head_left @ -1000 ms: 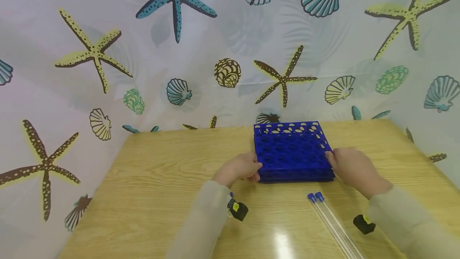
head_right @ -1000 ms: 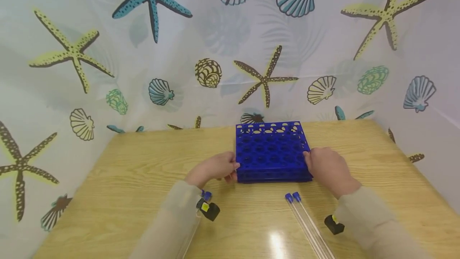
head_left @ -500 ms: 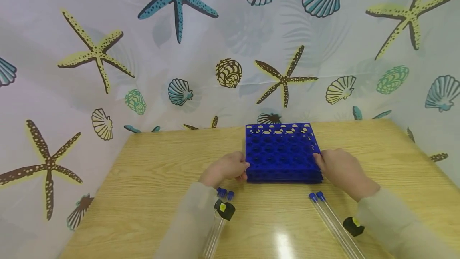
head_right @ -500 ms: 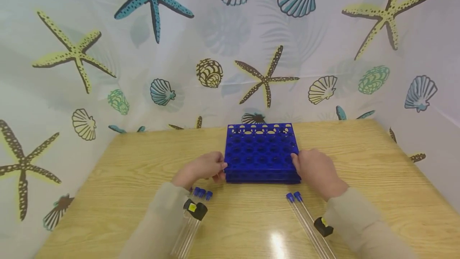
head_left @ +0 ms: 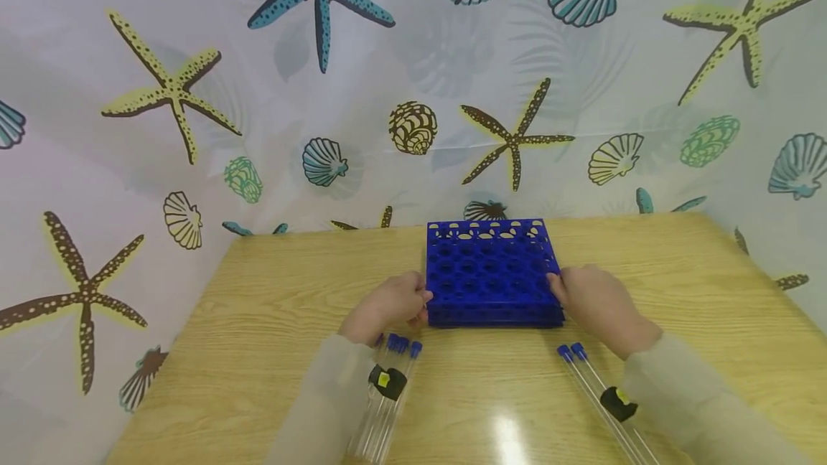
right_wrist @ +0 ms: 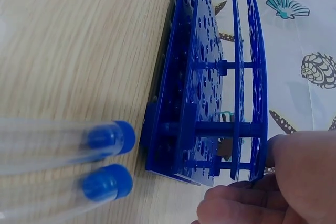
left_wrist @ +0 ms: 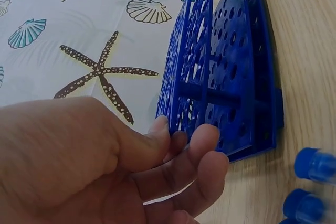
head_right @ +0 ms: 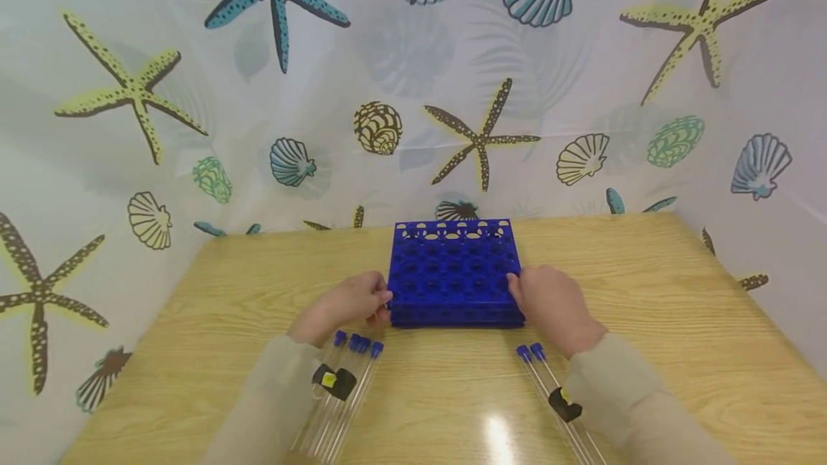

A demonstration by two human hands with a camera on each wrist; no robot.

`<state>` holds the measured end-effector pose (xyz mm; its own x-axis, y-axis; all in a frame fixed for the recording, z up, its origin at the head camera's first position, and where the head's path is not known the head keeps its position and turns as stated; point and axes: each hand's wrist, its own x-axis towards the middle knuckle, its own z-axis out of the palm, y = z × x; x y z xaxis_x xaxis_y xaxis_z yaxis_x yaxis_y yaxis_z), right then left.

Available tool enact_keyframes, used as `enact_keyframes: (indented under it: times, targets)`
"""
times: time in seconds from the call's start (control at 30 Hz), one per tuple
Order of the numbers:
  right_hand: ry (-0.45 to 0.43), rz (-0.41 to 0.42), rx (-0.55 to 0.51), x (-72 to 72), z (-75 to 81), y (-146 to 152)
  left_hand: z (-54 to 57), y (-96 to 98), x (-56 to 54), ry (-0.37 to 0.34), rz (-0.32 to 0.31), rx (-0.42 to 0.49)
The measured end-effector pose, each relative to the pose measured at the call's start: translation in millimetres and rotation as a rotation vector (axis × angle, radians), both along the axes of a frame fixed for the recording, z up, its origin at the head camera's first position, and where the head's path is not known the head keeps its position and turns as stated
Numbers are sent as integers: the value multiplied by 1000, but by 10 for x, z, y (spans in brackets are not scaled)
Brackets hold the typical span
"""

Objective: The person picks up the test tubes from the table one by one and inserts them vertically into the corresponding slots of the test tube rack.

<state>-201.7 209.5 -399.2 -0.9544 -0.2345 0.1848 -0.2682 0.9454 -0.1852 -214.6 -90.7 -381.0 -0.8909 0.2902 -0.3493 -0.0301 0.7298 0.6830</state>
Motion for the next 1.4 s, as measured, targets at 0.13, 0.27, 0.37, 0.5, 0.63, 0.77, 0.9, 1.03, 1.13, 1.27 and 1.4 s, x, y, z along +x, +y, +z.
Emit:
enact_keyframes:
  times: [0.13, 0.27, 0.37, 0.5, 0.63, 0.77, 0.9, 1.03, 1.13, 1.27, 1.4]
  targets:
    - [-24, 0, 4, 2, 7, -59, 11, -19, 25, 16, 12, -27]
    - [-42, -5, 18, -2, 16, -121, 26, -10, 64, 79, 3, -135]
    - [-42, -12, 26, -6, 25, -159, 17, 8, 88, 174, -31, -279]
    - [-49, -27, 33, -10, 26, -202, -36, 45, 103, 257, -47, -402]
    - [-51, -40, 41, -10, 21, -230, -105, 78, 101, 237, -33, -427]
    - [-33, -35, 45, -8, 10, -231, -185, 89, 101, 269, -50, -490]
    - [-30, -33, 51, -9, 5, -208, -275, 85, 106, 376, -87, -575]
    - [-36, -41, 55, -4, 10, -189, -326, 88, 99, 494, -101, -644]
    - [-30, -46, 50, 8, 5, -181, -340, 94, 97, 560, -105, -700]
    - [-58, -37, 22, 16, 1, -165, -353, 94, 101, 606, -113, -765]
    - [-116, -15, 4, 8, 27, -126, -361, 92, 101, 649, -128, -820]
